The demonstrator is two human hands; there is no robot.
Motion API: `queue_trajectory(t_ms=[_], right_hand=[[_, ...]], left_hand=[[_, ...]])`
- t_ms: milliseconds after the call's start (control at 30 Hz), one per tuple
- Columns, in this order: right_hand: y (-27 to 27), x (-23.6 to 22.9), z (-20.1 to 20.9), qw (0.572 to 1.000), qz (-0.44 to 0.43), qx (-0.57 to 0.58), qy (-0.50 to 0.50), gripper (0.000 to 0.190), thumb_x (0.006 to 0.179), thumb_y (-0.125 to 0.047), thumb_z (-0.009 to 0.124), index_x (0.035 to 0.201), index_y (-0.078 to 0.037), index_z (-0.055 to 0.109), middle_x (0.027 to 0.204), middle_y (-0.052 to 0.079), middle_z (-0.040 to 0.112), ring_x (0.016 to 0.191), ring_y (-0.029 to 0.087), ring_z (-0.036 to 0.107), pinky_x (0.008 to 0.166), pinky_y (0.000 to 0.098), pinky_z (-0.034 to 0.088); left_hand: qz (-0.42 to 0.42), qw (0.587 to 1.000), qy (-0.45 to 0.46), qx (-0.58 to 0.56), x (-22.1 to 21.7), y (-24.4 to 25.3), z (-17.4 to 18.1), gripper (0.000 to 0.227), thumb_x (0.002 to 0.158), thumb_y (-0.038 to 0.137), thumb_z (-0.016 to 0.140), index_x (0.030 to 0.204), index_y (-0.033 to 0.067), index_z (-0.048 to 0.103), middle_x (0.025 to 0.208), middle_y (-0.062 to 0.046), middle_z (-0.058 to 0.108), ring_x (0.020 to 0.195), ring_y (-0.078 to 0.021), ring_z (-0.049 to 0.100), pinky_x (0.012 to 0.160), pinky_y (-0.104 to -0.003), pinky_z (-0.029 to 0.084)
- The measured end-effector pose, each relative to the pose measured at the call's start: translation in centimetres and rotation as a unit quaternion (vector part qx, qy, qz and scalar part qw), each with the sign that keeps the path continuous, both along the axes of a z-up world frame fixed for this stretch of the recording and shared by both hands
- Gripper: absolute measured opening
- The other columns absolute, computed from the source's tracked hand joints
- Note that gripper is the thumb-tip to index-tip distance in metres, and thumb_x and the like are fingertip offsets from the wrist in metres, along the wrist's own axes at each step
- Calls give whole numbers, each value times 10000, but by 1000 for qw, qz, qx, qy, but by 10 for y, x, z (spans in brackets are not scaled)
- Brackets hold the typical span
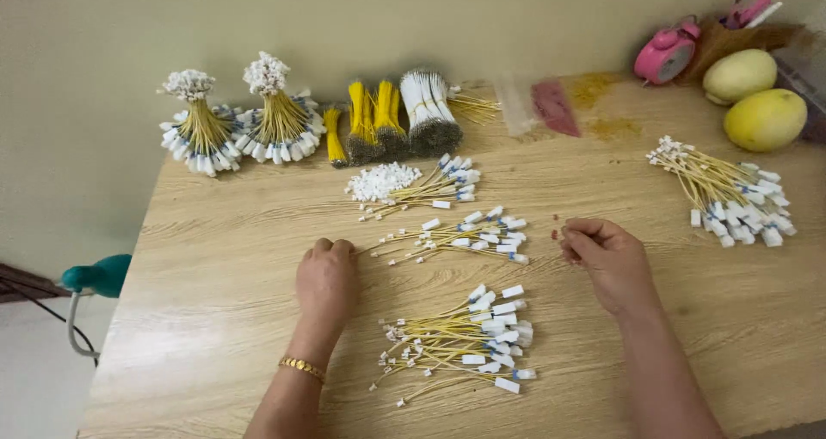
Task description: Assembling small electronic components by attaching red parts to wire and connector assemblies.
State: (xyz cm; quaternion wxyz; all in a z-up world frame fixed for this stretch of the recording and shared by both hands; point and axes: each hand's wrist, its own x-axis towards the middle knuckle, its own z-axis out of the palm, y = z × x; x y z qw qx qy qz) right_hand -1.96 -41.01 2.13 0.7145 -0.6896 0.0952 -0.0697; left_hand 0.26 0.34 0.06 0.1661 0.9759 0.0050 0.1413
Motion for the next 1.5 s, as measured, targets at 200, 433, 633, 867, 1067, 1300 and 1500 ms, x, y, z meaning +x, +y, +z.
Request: queue_trajectory(t_ms=[200, 433, 633, 867, 1067, 1300, 1500], right_hand=[[-14, 15, -32, 999, -37, -3, 2, 208, 1004, -71, 614, 1189, -2, 677, 938, 82, 724, 774, 124, 677, 658, 275, 567], [-7, 11, -21, 997, -65, -24, 43, 180, 1022, -76, 587, 1142, 21, 681, 924, 101, 749, 775, 124, 698, 678, 280, 588], [-4, 10, -23, 997, -53, -48, 38, 173, 1003, -54, 590, 1111, 5, 712, 948, 85, 767, 771, 116, 684, 684, 262, 578], [-1, 8, -18, 992, -69, -100, 39, 172, 986, -44, 634, 1133, 11, 703, 944, 88, 761, 776, 108, 684, 680, 261, 570], [9, 4, -16, 996, -40, -71, 18, 187, 998, -42, 595, 1148, 18, 690, 996, 88, 740, 839, 130, 698, 770, 284, 597], [43, -24, -2, 993, 80, 89, -10, 132, 996, -8, 583, 1070, 33, 684, 1024, 107, 754, 874, 198, 711, 825, 352, 613], [89, -50, 3, 961, 178, 212, 5, 174, 1000, -37, 579, 1122, 7, 696, 930, 89, 704, 822, 204, 697, 743, 362, 602]], left_hand=[[3, 999, 30, -13, 4, 4, 8, 109, 931, 168, 673, 940, 109, 764, 1008, -184, 721, 886, -373, 701, 793, -481, 565], [29, 986, -134, -99, -13, 3, 47, 117, 901, 167, 762, 918, 54, 737, 822, -132, 738, 739, -305, 724, 675, -408, 574], [-31, 951, -272, -143, -29, 14, 78, 62, 1036, 70, 772, 1038, 65, 711, 983, -90, 743, 906, -169, 725, 766, -272, 588], [42, 927, -219, -301, -70, 5, 95, 137, 1038, 36, 732, 1153, -37, 740, 1013, -136, 730, 924, -192, 711, 826, -303, 579], [40, 820, -134, -555, -96, -9, 74, 151, 1020, 41, 673, 1152, -25, 706, 1021, -142, 746, 948, -180, 735, 871, -295, 623], [40, 797, -41, -601, -107, -37, 67, 163, 956, 42, 654, 1096, 7, 731, 955, -111, 788, 890, -179, 767, 803, -321, 650], [26, 739, 65, -670, -111, -67, 41, 185, 924, 52, 673, 1080, 14, 765, 917, -82, 790, 858, -149, 757, 794, -291, 629]])
